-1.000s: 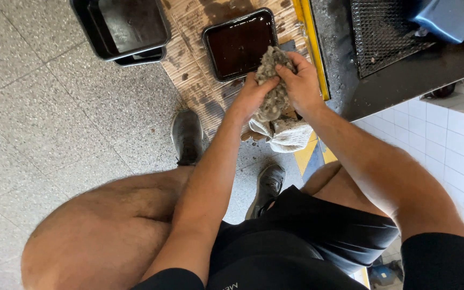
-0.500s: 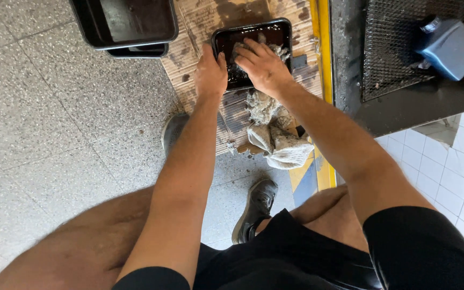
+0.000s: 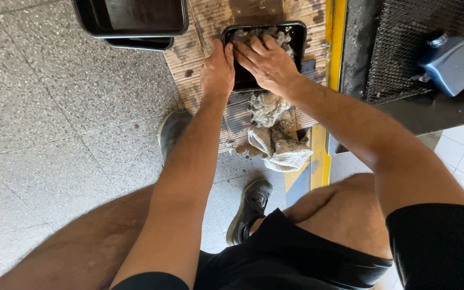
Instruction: Cleaning a black plastic tray using a rag to remove oil or residue in a garage environment.
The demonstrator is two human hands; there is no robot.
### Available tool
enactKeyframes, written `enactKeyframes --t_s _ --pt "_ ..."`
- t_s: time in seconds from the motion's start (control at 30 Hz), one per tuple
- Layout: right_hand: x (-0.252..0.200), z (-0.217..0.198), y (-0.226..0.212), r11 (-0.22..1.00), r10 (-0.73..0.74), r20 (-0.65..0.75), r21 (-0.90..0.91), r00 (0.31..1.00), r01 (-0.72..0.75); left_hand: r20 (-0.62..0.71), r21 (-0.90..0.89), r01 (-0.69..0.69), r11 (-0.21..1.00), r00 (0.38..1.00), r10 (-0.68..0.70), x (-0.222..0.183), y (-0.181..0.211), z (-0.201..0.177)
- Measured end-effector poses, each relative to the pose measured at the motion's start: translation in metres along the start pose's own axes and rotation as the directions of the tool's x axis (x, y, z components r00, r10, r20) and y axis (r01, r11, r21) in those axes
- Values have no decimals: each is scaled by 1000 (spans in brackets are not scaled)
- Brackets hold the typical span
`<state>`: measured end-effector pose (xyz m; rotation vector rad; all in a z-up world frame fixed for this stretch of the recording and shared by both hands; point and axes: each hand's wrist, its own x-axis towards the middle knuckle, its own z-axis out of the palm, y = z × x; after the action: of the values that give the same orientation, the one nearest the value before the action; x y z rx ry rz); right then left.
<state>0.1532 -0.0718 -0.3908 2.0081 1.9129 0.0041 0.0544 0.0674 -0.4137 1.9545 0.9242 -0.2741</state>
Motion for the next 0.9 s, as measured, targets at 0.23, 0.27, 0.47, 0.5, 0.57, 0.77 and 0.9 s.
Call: enactKeyframes --t_s 0.23,0.27,0.47,0.5,0.57,0.77,0.9 --pt "6 -6 -7 962 95 276 -274 956 -17 61 80 103 992 992 -108 4 6 -1" --pt "6 -3 -10 960 102 306 -281 947 -12 35 82 95 992 995 -98 4 3 0" --pt "-12 -18 1 962 243 614 -56 751 -265 34 99 104 990 994 -108 2 5 0" --pt "-12 -18 3 962 246 615 -62 749 -265 35 94 102 990 994 -105 3 5 2" --pt "-8 -17 5 935 290 741 -85 606 -344 41 92 71 993 996 -75 5 1 5" --pt "-1 -16 7 816 391 759 -24 521 -578 -80 64 10 998 997 -5 6 -9 20" --pt "6 -34 18 820 360 765 14 535 -572 -165 41 1 999 986 6 6 -10 24"
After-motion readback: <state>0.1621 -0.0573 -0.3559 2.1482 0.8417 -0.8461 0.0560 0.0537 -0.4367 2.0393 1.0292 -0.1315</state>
